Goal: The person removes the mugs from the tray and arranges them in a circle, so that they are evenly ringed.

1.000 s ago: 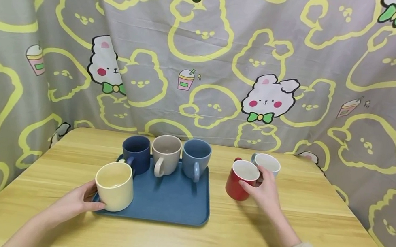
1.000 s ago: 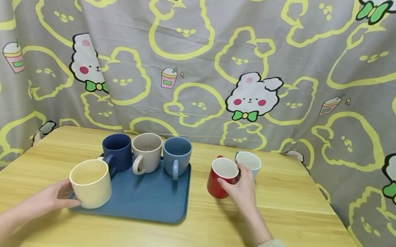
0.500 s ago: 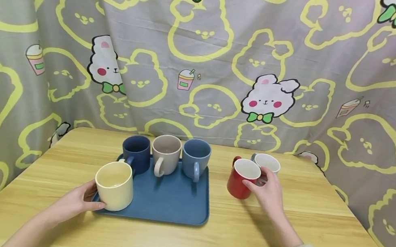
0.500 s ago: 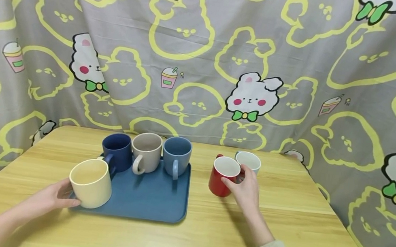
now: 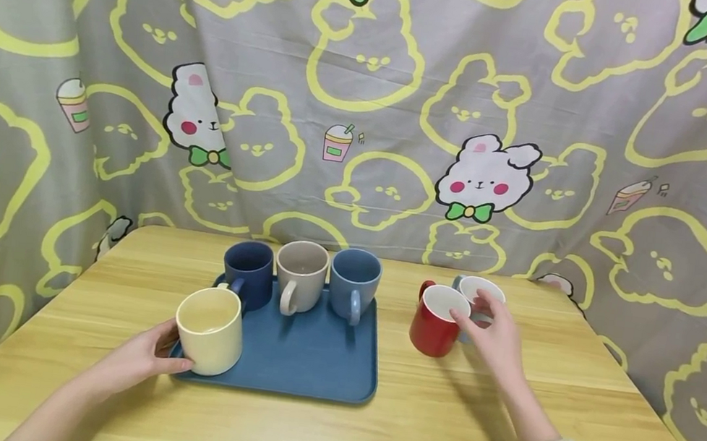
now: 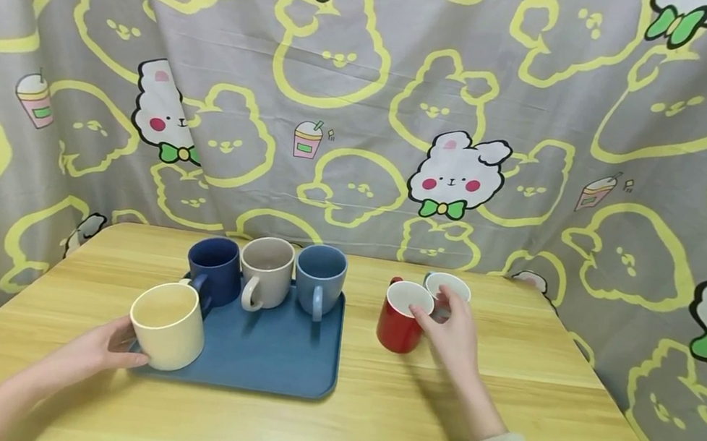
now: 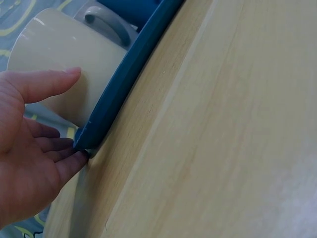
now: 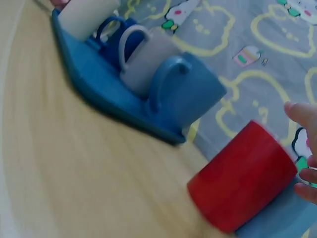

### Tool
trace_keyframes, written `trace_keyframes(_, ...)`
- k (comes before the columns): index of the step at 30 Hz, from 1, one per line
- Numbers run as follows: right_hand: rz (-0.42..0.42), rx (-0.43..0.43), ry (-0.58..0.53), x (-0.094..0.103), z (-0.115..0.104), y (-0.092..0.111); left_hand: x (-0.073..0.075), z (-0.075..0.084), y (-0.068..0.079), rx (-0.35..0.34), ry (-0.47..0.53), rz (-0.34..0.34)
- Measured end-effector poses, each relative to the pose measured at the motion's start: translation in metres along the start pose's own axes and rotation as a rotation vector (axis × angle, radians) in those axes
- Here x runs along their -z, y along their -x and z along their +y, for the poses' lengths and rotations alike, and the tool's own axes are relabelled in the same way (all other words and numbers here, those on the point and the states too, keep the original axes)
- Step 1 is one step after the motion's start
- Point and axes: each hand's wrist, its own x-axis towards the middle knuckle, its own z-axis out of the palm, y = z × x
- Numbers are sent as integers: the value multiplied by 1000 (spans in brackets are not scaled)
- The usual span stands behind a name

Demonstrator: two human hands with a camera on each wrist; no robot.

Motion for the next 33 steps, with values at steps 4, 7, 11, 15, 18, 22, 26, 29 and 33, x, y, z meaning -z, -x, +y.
trace_keyframes(4,11,47,-17,0,-21,-4,0,1,1,1,1,4)
trace_keyframes(7,-45,65,-71,-7,-41,-4,0,2,0,-1,10,6)
trace_keyframes(11,-145,66,-99,-23,-68,-2,0,1,0,-4,13,7)
trace_keyframes(15,-229,84,-143,-44,-90,0,-1,2,1,-10,22,8)
trace_keyframes(18,-300,107,-230,-62,-107,3,-1,3,2,-13,28,10)
trace_keyframes(22,-394,147,-330,-88,-126,8,-1,3,1,-20,30,17)
trace_keyframes(26,-483,148,-400,-114,-142,15,-1,2,1,-21,35,19)
trace_keyframes(29,-545,118,-436,-132,-152,20,-1,2,1,-18,40,14)
trace_keyframes(33,-614,91,-465,-157,-163,30,-2,1,2,-10,48,7)
